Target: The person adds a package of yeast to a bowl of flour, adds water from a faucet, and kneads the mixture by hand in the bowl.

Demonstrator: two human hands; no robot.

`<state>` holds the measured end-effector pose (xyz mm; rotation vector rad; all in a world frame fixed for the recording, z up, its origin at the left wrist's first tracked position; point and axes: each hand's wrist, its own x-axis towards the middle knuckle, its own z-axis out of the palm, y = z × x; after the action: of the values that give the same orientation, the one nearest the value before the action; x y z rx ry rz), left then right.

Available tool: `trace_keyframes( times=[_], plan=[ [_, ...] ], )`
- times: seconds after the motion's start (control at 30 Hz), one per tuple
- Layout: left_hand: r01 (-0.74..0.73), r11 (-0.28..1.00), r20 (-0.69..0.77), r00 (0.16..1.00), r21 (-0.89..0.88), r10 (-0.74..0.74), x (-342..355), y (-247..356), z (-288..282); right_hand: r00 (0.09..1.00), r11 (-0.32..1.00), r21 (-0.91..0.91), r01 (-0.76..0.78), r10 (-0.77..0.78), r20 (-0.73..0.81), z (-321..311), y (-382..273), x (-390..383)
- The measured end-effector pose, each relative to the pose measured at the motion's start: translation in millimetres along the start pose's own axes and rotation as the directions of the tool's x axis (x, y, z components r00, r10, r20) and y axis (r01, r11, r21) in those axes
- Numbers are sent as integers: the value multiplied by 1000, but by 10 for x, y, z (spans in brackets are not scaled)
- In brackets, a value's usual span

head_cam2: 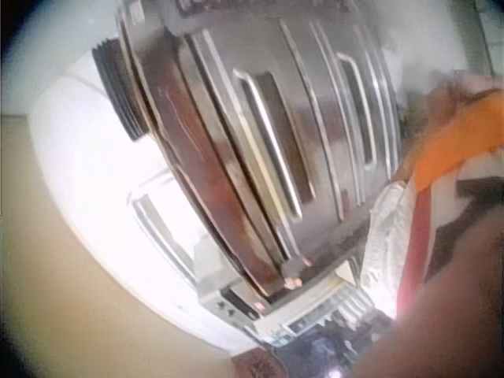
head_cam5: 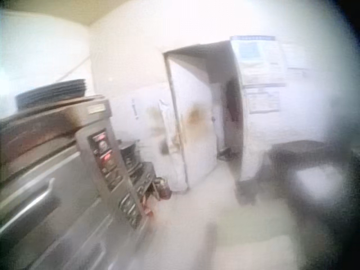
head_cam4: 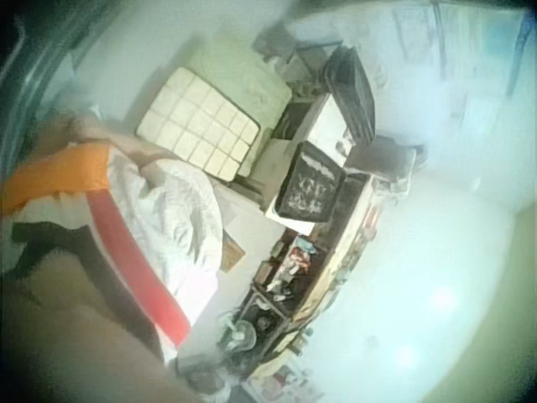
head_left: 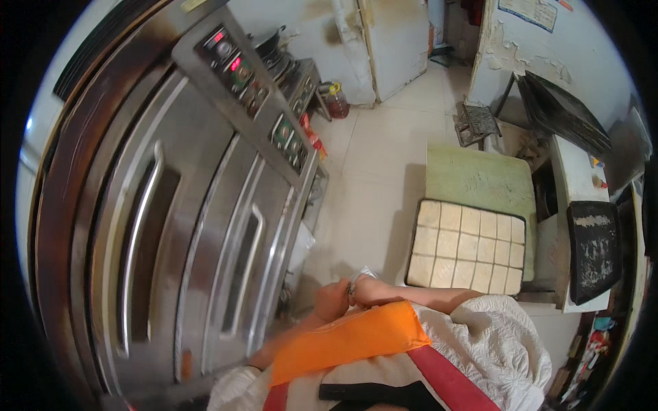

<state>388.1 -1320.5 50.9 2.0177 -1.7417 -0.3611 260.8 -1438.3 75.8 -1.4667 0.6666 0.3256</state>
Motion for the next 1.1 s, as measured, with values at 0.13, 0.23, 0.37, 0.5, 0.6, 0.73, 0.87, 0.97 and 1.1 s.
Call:
trace_keyframes(
  times=[0.13,0.23,0.37,0.5,0.6,0.73,0.87,0.97,1.1],
  plan=[
    [-178,984,-169,969,15,178,1036,-620,-240,998,997,63,-36,39,-40,-584,-326,1059],
    [-319,948,-184,932,-13,311,2034,-994,-250,935,722,-676,149,-326,-141,-1138,-96,2069],
    [-501,865,-120,859,4,498,3304,-1648,-30,935,878,-448,-166,-5,-355,-2139,-1028,2120],
    [-668,730,-52,742,-144,668,4535,-1680,22,929,805,-509,-305,134,-344,-3139,-1534,2084],
    [-734,606,-10,639,-308,769,5432,-1703,251,946,802,-542,-251,84,-313,-3827,-1496,2253],
    [-778,493,86,502,-388,860,6811,-1567,491,932,768,-564,-304,116,-344,-4968,-1376,2569],
    [-872,421,51,422,-250,905,8179,-1638,1008,907,782,-527,-333,113,-405,-6341,-1644,2754],
    [-725,605,248,552,-330,796,9078,-1222,817,875,859,-411,-306,83,-478,-7198,-1905,2727],
    [-654,694,204,667,-301,716,10313,-1141,1265,884,844,-466,-265,19,-467,-8465,-1702,3246]
  ],
)
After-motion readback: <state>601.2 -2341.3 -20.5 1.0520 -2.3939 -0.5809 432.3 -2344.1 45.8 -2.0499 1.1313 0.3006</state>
